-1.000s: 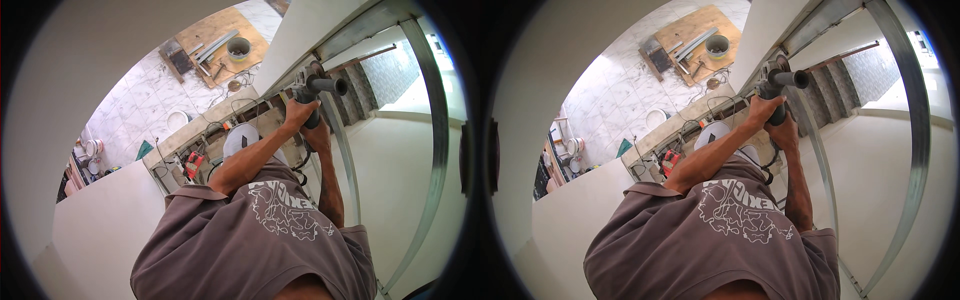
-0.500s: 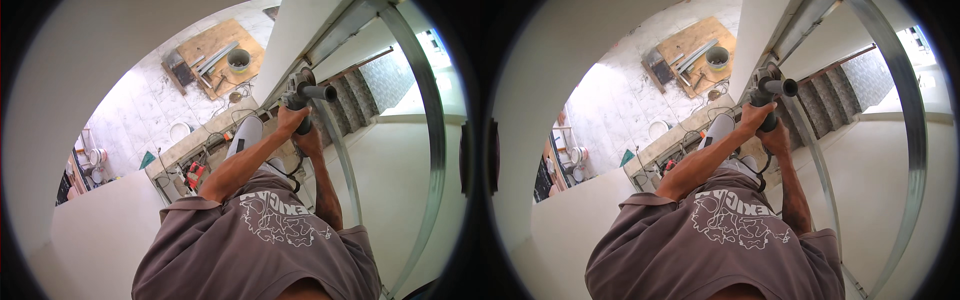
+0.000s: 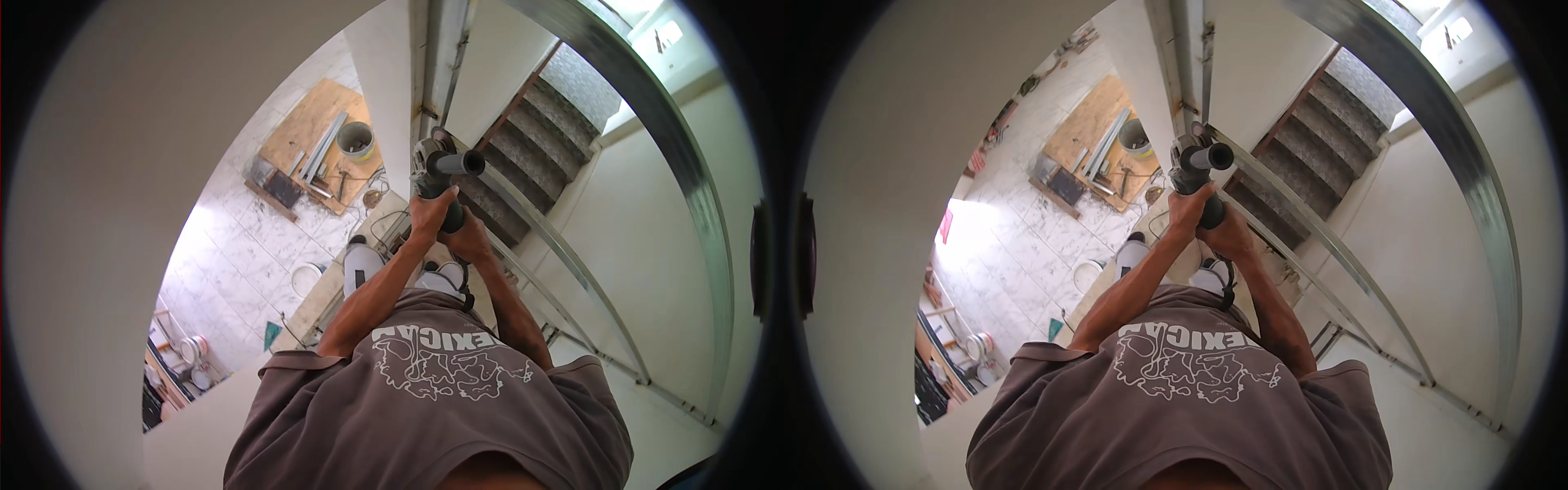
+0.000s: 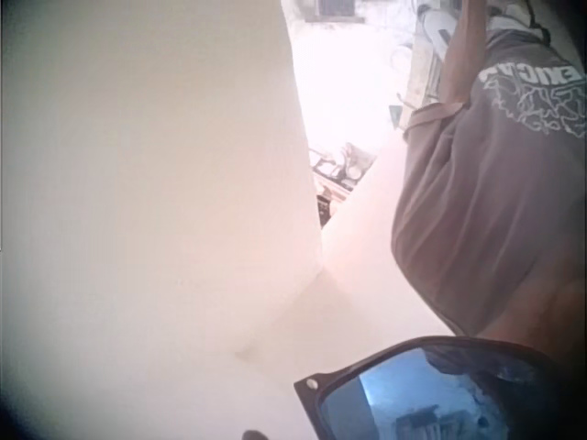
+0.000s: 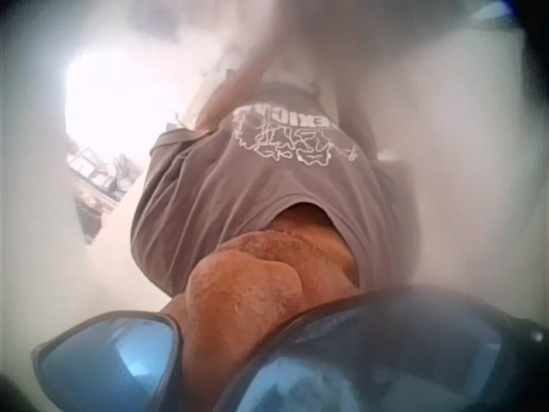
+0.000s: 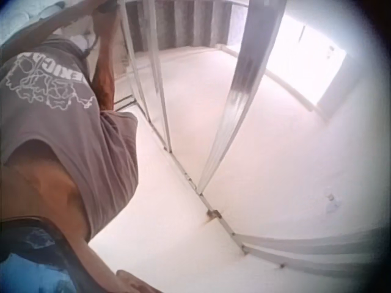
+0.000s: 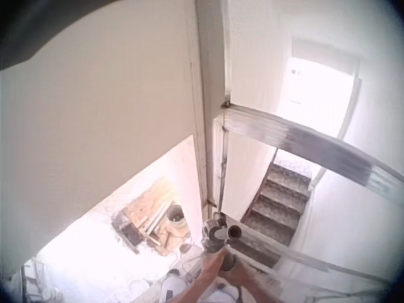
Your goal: The person uses an angle grinder to cut or smooth the end of a metal rail attached to a staircase structure.
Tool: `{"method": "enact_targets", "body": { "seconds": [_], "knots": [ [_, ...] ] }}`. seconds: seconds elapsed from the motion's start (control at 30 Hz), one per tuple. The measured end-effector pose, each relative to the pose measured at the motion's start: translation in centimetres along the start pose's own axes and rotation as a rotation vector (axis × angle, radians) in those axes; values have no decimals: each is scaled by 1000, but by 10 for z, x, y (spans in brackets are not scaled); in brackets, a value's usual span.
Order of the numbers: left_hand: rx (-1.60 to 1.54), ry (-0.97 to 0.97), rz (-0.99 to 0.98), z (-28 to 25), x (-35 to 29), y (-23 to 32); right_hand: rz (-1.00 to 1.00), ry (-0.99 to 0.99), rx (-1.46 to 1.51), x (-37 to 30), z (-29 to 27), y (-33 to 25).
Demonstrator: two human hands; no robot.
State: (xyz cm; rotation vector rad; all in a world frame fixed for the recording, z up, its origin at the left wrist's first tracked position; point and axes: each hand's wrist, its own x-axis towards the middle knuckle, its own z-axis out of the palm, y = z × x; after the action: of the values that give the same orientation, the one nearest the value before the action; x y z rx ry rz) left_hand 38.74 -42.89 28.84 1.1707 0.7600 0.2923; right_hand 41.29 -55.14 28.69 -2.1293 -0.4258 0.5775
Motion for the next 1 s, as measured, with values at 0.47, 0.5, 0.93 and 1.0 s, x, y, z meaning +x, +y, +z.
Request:
{"method": "enact_targets", "body": {
  "seconds": [0.47, 0.5, 0.93, 1.0],
  "knots": [
    [112, -241, -17, -34, 36, -8, 101, 292, 46, -8, 61, -11],
    [118, -254, -22, -39, 38, -8, 111, 303, 49, -7, 66, -12],
    [112, -368, 7, -48, 47, -4, 97, 320, 20, 1, 80, -4],
    [96, -370, -6, -46, 47, -3, 91, 308, 26, 2, 78, -6]
  ]
}}
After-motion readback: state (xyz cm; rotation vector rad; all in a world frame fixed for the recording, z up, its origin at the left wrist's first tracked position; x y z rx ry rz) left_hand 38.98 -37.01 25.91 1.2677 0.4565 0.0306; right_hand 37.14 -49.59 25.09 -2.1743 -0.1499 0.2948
